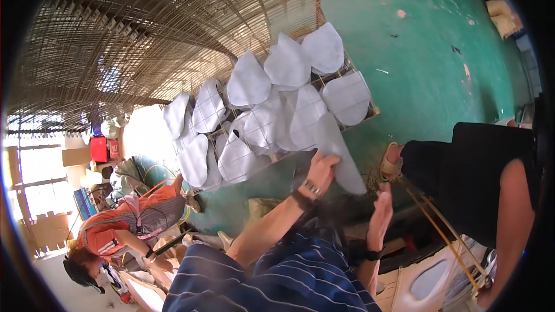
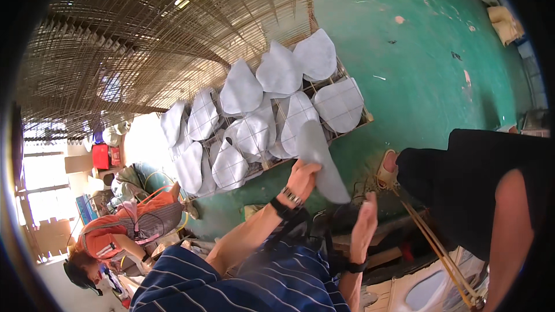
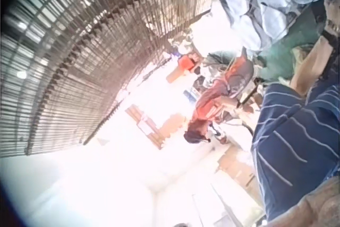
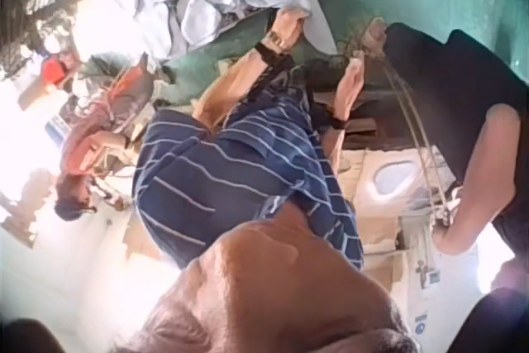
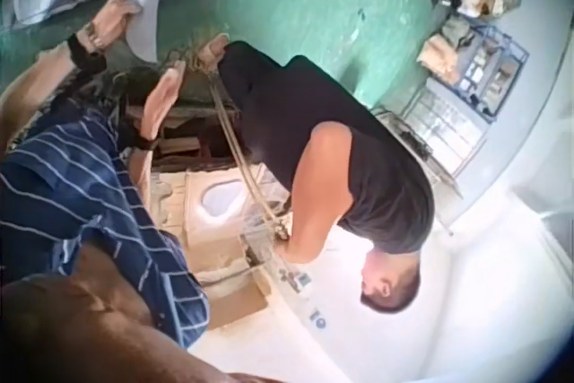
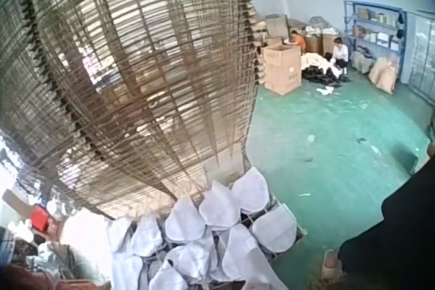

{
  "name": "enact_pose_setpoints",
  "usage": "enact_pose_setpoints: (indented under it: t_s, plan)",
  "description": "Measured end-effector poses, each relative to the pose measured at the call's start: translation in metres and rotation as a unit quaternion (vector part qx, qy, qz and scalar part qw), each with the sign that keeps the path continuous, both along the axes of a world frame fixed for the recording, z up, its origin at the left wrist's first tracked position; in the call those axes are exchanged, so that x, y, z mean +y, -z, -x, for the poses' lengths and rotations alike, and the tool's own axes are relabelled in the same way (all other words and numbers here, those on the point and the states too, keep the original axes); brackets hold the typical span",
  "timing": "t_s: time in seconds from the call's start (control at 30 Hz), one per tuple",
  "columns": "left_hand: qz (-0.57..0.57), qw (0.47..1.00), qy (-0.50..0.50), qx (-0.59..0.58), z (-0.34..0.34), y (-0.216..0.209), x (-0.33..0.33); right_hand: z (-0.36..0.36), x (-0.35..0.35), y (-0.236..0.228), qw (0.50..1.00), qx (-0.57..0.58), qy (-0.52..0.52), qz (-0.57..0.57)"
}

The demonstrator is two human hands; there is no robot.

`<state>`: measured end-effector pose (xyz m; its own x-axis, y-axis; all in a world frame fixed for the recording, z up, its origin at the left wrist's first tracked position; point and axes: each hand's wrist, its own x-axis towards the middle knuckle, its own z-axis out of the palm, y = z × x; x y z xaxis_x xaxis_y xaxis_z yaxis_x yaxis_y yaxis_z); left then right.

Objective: The person repeatedly picks up white, curved plastic parts from a wire rack and places them onto a cardboard-covered table. The person handles the parts one at a time, moving them between the rack and the table in a continuous loop.

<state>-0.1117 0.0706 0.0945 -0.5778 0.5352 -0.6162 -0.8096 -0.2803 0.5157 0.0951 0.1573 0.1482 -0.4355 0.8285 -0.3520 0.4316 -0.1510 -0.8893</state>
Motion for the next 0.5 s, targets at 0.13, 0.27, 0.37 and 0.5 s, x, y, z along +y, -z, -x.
enact_pose_setpoints:
  t_s: [0.13,0.27,0.37,0.5]
  plan:
    - [0.15,0.916,0.174,0.328,0.055,0.069,0.059,0.005,0.023,-0.009,0.994,-0.078,0.047,-0.055]
    - [0.092,0.914,0.107,0.379,0.101,0.117,0.133,-0.005,0.031,-0.003,0.972,-0.207,0.032,-0.107]
    - [0.036,0.948,0.084,0.304,0.118,0.117,0.178,-0.024,0.015,0.001,0.952,-0.28,0.025,-0.12]
    - [0.087,0.934,0.044,0.344,0.137,0.191,0.183,-0.045,-0.017,0.026,0.935,-0.343,0.002,-0.089]
